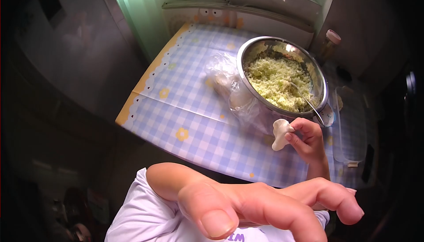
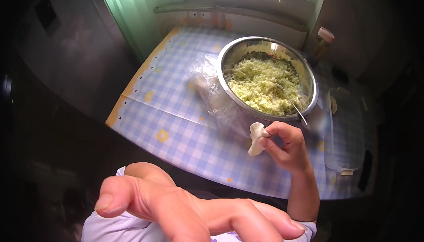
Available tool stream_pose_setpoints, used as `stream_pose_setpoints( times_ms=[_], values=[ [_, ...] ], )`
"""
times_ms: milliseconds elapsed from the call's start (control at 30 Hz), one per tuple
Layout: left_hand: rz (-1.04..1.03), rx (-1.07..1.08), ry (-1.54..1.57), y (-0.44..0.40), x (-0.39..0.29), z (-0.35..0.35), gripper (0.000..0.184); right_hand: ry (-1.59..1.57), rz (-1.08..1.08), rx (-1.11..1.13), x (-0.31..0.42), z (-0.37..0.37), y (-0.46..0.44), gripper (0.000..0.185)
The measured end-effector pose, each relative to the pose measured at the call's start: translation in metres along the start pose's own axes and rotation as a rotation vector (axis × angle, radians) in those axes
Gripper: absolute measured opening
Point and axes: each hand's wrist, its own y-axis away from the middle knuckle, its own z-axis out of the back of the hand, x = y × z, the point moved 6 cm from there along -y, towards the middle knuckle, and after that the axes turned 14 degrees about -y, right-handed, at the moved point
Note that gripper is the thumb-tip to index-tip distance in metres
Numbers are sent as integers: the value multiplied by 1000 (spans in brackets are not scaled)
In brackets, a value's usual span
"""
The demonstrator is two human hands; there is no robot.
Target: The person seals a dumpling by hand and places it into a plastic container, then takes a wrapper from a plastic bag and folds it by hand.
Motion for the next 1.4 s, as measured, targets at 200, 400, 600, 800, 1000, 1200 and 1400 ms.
stream_pose_setpoints(
  times_ms=[200,400,600,800,1000,1200,1400],
  values=[
    [418,-223,180,-6,-20,3,64,-105,-87,-26,-6,1,1,8],
    [445,-126,-431,-1,-44,60,46,-90,-59,-60,-4,6,2,8],
    [615,-524,-1224,62,-59,155,46,-247,66,-132,2,12,4,10],
    [1102,-523,-523,112,-16,190,56,5,165,14,10,3,3,11],
    [1128,-608,-447,123,-21,190,38,144,75,20,17,-8,2,9],
    [1108,-627,-753,119,-37,196,23,338,20,-78,18,-7,3,9],
    [1036,-618,-768,119,-37,195,24,-66,-260,-86,0,-9,6,15]
  ],
)
